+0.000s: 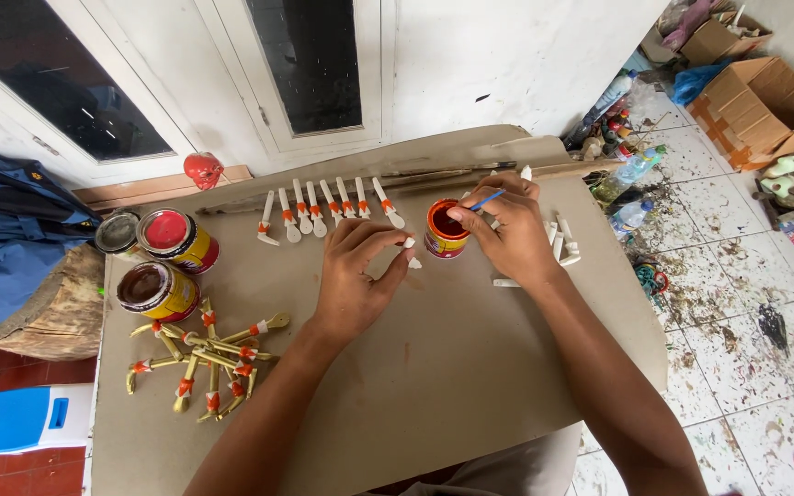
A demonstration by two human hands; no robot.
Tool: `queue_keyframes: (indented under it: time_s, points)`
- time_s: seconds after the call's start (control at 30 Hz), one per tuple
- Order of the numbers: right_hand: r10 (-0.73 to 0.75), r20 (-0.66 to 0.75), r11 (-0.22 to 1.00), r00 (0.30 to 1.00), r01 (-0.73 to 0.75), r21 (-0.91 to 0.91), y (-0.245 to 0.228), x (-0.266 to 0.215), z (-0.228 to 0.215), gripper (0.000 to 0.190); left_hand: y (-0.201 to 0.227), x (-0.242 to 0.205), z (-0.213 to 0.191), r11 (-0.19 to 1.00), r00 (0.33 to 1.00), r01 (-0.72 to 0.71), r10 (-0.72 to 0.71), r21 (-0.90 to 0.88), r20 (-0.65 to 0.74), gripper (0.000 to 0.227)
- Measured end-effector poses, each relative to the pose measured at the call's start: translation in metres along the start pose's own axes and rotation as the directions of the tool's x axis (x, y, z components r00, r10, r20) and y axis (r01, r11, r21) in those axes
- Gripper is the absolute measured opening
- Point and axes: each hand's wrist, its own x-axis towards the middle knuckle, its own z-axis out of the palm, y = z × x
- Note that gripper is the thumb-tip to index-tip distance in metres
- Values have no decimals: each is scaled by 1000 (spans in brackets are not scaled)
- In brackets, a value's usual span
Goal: Painting small white toy components with orange paint using a fine-tipped brush.
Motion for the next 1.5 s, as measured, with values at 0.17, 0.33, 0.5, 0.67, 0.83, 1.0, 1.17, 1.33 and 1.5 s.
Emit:
queue_keyframes:
  time_s: [0.17, 0.33, 0.5, 0.67, 0.83, 1.0, 1.17, 1.33, 1.5]
  points:
    - [30, 40, 1000, 999, -30, -7, -1, 0, -1, 12, 1, 0, 0, 1000, 1000, 10, -10, 2, 1, 15]
    - [46, 58, 999, 997, -46, -4, 0, -1, -1, 11, 1, 0, 1, 1000, 1000, 6, -6, 4, -3, 15]
    - [48, -31, 992, 998, -44, 117, 3, 6, -6, 16, -3, -1, 2, 1000, 1000, 12, -12, -6, -3, 17]
    - [193, -127, 943, 973, -148, 299, 7, 0, -16, 20, -6, -3, 2, 999, 999, 35, -35, -4, -21, 17]
    - [308, -149, 888, 940, -228, 400, 4, -2, -20, 23, -7, -2, 1, 999, 999, 42, -41, 9, -30, 15]
    - [415, -155, 767, 897, -253, 590, 7, -4, -19, 19, -9, -2, -1, 991, 993, 102, -106, -90, -42, 16]
    - [451, -95, 699, 888, -285, 656, 9, -5, -20, 19, -16, -4, -2, 954, 978, 192, -205, -231, -34, 12]
    - [419, -92, 623, 903, -212, 753, -3, -3, -16, 29, -14, -4, -8, 868, 933, 347, -356, -354, 42, 12]
    - [422, 4, 494, 907, -233, 838, -3, -10, -17, 22, -20, -5, -9, 836, 920, 384, -380, -392, 92, 15]
